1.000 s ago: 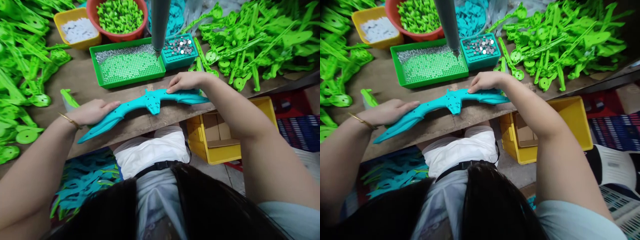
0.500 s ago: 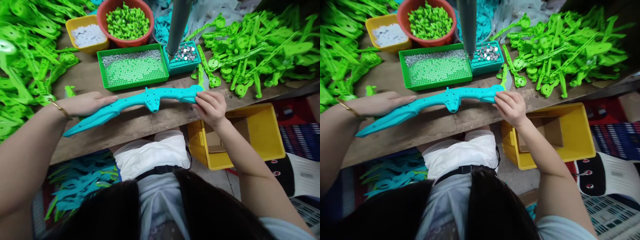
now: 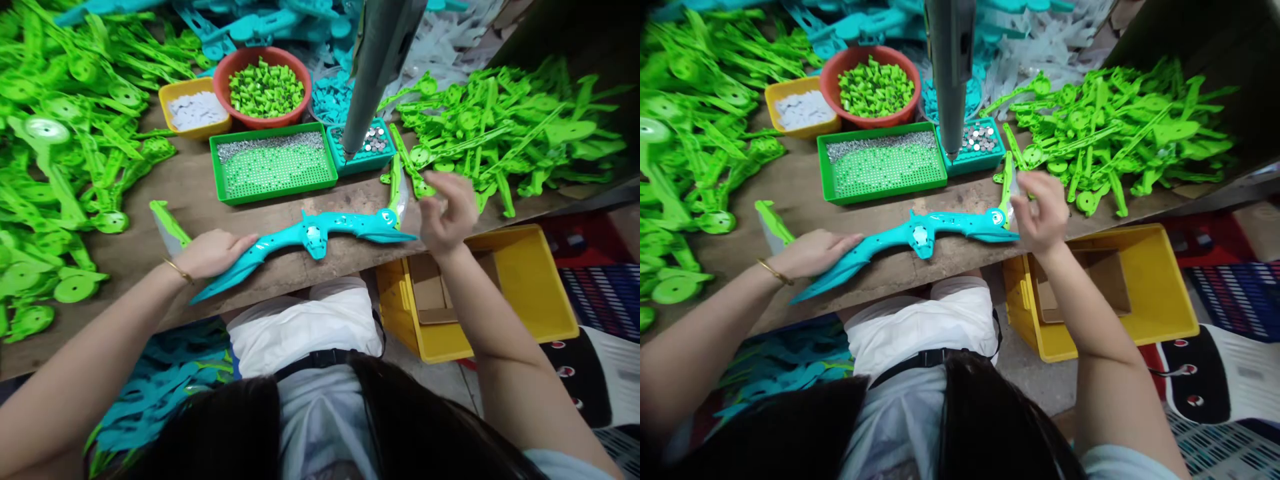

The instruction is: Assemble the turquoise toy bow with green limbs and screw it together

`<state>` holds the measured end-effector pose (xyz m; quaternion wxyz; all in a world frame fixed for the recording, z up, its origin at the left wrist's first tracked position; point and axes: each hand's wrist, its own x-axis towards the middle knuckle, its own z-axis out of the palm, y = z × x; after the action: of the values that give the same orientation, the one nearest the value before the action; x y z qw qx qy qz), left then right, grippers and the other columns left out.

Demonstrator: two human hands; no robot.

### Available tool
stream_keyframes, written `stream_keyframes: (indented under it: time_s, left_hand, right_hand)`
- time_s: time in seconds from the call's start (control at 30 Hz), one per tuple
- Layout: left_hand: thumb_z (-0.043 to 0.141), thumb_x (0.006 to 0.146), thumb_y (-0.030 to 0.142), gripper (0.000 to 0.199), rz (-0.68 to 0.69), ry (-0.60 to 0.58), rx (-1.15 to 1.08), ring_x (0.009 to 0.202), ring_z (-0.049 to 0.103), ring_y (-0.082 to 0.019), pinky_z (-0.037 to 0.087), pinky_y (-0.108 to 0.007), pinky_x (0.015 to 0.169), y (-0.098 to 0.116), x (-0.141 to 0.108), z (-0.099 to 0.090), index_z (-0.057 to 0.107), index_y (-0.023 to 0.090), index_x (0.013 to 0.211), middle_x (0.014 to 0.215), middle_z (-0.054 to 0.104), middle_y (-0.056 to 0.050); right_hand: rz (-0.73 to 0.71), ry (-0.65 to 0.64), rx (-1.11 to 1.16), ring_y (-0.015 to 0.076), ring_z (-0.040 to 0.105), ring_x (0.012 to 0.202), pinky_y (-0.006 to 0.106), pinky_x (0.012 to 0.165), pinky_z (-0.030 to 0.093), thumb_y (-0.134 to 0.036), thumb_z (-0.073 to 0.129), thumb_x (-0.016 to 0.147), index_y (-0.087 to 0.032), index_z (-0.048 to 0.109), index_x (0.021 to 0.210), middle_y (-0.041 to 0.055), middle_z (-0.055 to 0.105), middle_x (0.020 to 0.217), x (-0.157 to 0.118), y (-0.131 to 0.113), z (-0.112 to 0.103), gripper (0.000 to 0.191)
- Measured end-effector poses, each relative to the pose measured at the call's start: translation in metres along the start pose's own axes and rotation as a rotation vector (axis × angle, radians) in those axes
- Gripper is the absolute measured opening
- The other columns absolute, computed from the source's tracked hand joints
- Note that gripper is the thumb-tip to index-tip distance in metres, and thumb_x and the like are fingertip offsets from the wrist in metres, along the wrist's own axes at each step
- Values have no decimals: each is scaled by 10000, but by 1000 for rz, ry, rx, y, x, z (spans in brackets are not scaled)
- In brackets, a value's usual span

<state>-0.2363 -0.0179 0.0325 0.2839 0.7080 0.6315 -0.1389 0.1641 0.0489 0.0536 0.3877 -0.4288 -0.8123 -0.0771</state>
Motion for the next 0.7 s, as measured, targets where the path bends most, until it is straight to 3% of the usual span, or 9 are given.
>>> stream_keyframes:
  time_s: [0.07,0.13,0.23,0.3,0.4,0.43,0.5,0.6,0.7]
  left_hand:
    - [154,913,599,701,12,53,15,824,652,-313,464,-388,785,5,-1,10,717,183,885,839,704,-139]
    - [194,929,573,634,76,156,23,878,641,-299,465,-385,819,11,-3,18,701,192,907,896,697,-129]
    - [312,944,474,462,147,420,-6,925,605,-264,456,-367,870,13,-10,29,659,175,886,928,654,-132]
    - [328,958,406,394,22,627,-70,951,590,-257,447,-366,895,3,-15,33,632,168,876,931,635,-137]
    - [379,951,405,347,-401,833,-172,1005,595,-276,452,-385,889,-29,-21,35,604,145,995,1014,630,-156]
    - [423,934,441,371,-518,842,-228,1015,603,-287,461,-391,875,-40,-22,35,587,136,1069,1047,632,-159]
    - [526,876,507,507,-627,804,-363,1026,620,-306,480,-401,857,-58,-22,34,529,127,1211,1091,642,-156]
    - [636,803,418,607,-607,752,-504,1062,622,-319,483,-420,902,-69,-11,30,472,124,1308,1099,658,-142]
    - [636,748,234,533,-552,788,-689,1052,629,-290,489,-420,938,-66,3,26,505,145,1257,1064,660,-109]
  right_hand:
    - [129,-89,-7,284,482,1284,477,954,442,-557,279,964,-254,427,1414,132,529,1336,38,-7,12,563]
    - [186,-210,44,282,406,1346,447,953,447,-639,309,926,-295,321,1473,119,467,1414,75,-18,31,645]
    - [212,-254,285,258,482,1270,406,924,474,-658,413,886,-357,262,1475,92,487,1413,113,-43,66,678]
    - [192,-171,504,256,585,1138,421,881,499,-617,470,887,-359,305,1443,90,545,1345,125,-59,86,635]
    - [91,39,763,238,664,978,426,826,518,-492,616,850,-359,507,1288,39,653,1132,134,-76,106,471]
    - [45,113,836,227,672,959,413,818,518,-431,680,814,-368,575,1209,10,671,1063,137,-82,110,414]
    - [-22,151,954,206,676,965,388,834,510,-322,749,757,-396,641,1121,-38,674,1029,144,-96,113,387]
    - [9,71,1050,192,677,898,384,797,526,-292,724,773,-419,628,1186,-40,650,1051,155,-125,118,443]
    - [147,57,1007,206,658,793,415,712,544,-398,612,839,-364,553,1295,23,621,1023,161,-156,136,461]
